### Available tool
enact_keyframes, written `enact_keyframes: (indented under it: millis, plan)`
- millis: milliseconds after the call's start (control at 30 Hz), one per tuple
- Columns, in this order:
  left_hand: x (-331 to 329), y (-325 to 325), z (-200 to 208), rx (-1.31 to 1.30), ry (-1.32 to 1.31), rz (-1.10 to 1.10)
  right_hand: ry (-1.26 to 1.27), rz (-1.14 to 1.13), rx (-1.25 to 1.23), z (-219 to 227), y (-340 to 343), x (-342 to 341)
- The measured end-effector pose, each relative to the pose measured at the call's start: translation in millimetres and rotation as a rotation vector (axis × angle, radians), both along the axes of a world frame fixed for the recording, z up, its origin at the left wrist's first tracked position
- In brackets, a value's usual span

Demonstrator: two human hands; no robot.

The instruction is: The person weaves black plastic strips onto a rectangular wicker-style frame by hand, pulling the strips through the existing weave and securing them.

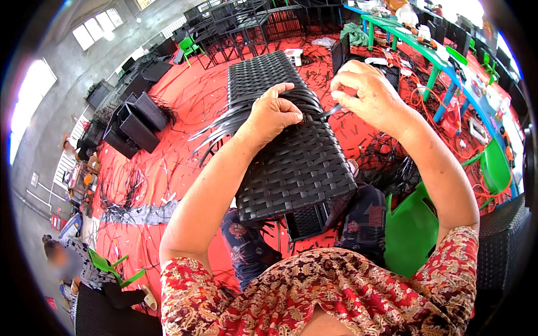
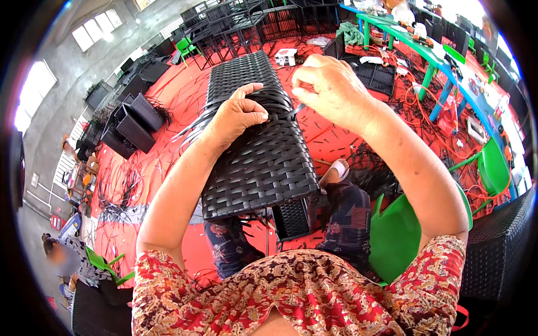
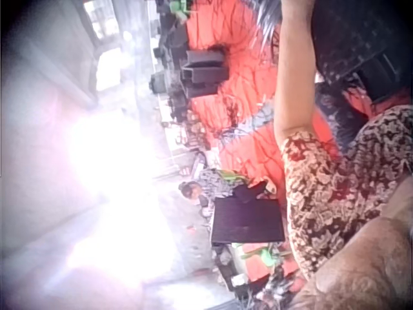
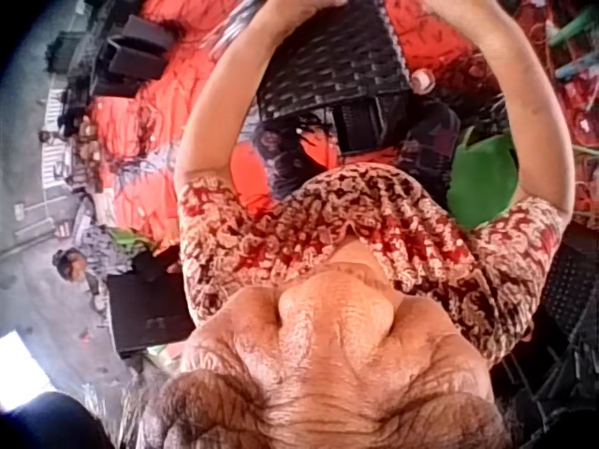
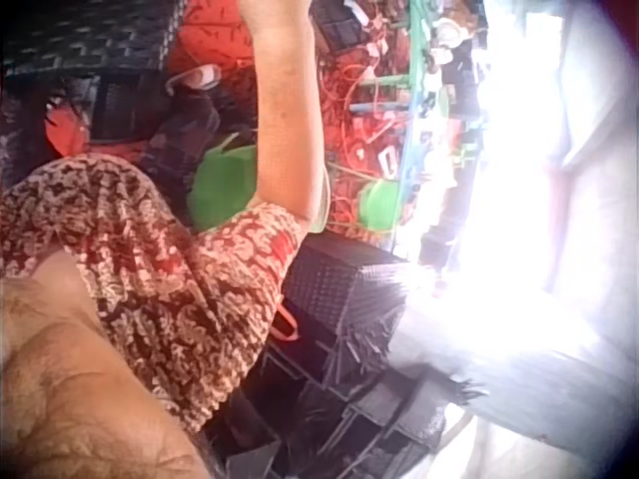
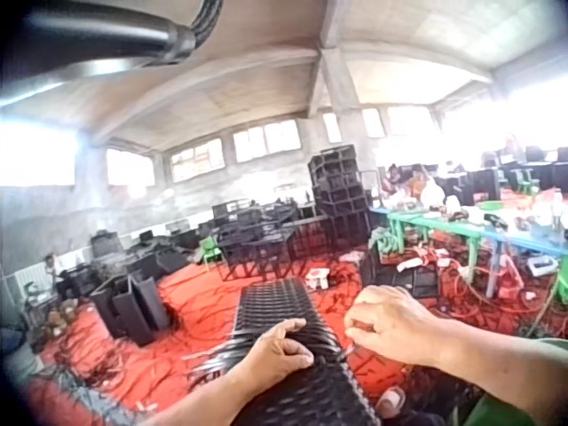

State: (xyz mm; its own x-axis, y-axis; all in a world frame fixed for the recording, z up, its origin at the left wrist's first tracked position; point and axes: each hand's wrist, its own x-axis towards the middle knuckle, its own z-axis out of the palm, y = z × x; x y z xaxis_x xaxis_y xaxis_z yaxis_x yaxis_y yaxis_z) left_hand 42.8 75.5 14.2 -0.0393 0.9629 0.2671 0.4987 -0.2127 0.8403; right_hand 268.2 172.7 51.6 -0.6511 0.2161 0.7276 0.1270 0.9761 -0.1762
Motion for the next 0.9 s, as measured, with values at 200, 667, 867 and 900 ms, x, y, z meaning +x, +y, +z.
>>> enact_keyframes:
  millis: [200, 667, 867, 900]
  plan:
    - [-16.3, -8.6, 3.9, 0.132, -0.363, -0.077, -0.069, 0.143, -0.456, -11.6, -29.9, -46.9]
    - [-1.2, -34.5, -3.0, -0.041, 1.002, 0.403, -0.207, 0.253, -0.382, -36.4, -5.8, -71.7]
    - [-11.1, -34.4, -1.9, -0.139, 0.852, 0.321, -0.217, 0.074, -0.41, -29.6, -11.5, -68.2]
    - [-12.5, -34.6, -2.0, -0.139, 0.826, 0.314, -0.224, 0.067, -0.414, -30.0, -9.7, -68.4]
